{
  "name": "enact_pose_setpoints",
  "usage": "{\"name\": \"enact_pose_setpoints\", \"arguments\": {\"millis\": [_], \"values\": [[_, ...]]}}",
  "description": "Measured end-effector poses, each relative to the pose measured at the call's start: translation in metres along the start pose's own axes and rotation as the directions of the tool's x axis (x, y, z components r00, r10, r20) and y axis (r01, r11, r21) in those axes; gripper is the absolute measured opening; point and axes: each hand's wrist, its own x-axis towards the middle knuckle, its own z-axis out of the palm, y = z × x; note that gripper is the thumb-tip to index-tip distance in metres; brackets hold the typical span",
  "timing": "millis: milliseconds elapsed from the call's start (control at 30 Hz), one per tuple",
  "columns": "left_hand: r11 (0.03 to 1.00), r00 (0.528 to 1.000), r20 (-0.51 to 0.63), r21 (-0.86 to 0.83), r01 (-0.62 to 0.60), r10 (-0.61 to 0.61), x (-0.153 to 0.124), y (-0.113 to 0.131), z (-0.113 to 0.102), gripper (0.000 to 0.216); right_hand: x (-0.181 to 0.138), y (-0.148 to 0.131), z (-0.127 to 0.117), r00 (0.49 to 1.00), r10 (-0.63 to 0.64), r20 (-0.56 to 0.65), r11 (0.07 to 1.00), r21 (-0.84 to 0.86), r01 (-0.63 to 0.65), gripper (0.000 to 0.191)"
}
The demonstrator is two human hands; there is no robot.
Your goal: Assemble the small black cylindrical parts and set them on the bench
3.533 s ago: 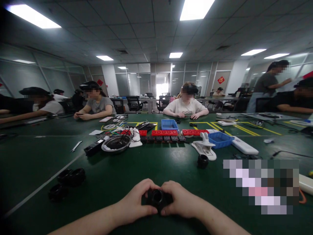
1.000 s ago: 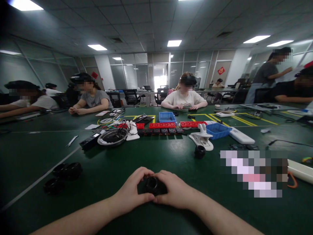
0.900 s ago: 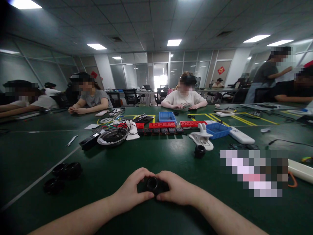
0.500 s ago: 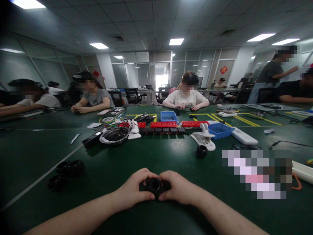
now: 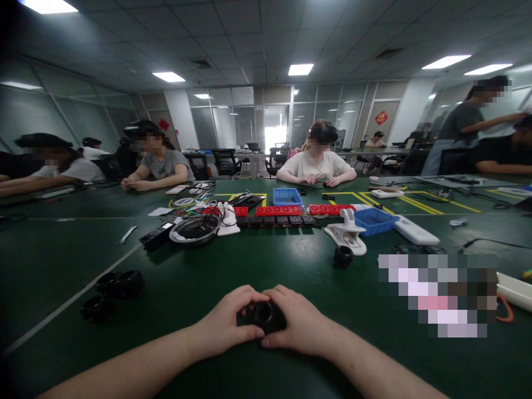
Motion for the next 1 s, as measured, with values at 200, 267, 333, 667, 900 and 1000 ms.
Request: {"name": "enact_pose_setpoints", "arguments": {"millis": [200,267,333,667,900,1000], "values": [[1.0,0.997,0.079,-0.013,0.0,0.001,0.001,0.0,-0.003,0.043,0.004,0.012,-0.01,0.982,0.01,0.187,0.991,0.13,-0.035,0.041],[1.0,0.998,0.071,-0.021,0.004,-0.002,0.001,0.001,-0.002,0.043,0.005,0.014,-0.009,0.983,0.02,0.183,0.989,0.137,-0.046,0.036],[1.0,0.998,0.061,-0.025,0.01,-0.008,0.001,0.001,-0.001,0.043,0.005,0.014,-0.007,0.984,0.044,0.173,0.987,0.142,-0.069,0.035],[0.994,0.99,-0.098,0.041,0.105,-0.101,-0.002,0.004,0.009,0.039,0.005,0.0,0.014,0.988,0.14,-0.059,0.961,-0.231,-0.15,0.053],[0.999,0.999,0.003,0.018,0.045,-0.045,0.0,0.0,0.0,0.044,0.001,-0.003,-0.001,0.998,0.018,0.055,0.998,-0.066,-0.014,0.05],[0.999,0.999,0.038,0.01,0.032,-0.032,0.002,-0.001,-0.003,0.042,0.001,0.001,-0.008,0.992,-0.001,0.127,1.0,0.019,-0.002,0.036]]}}
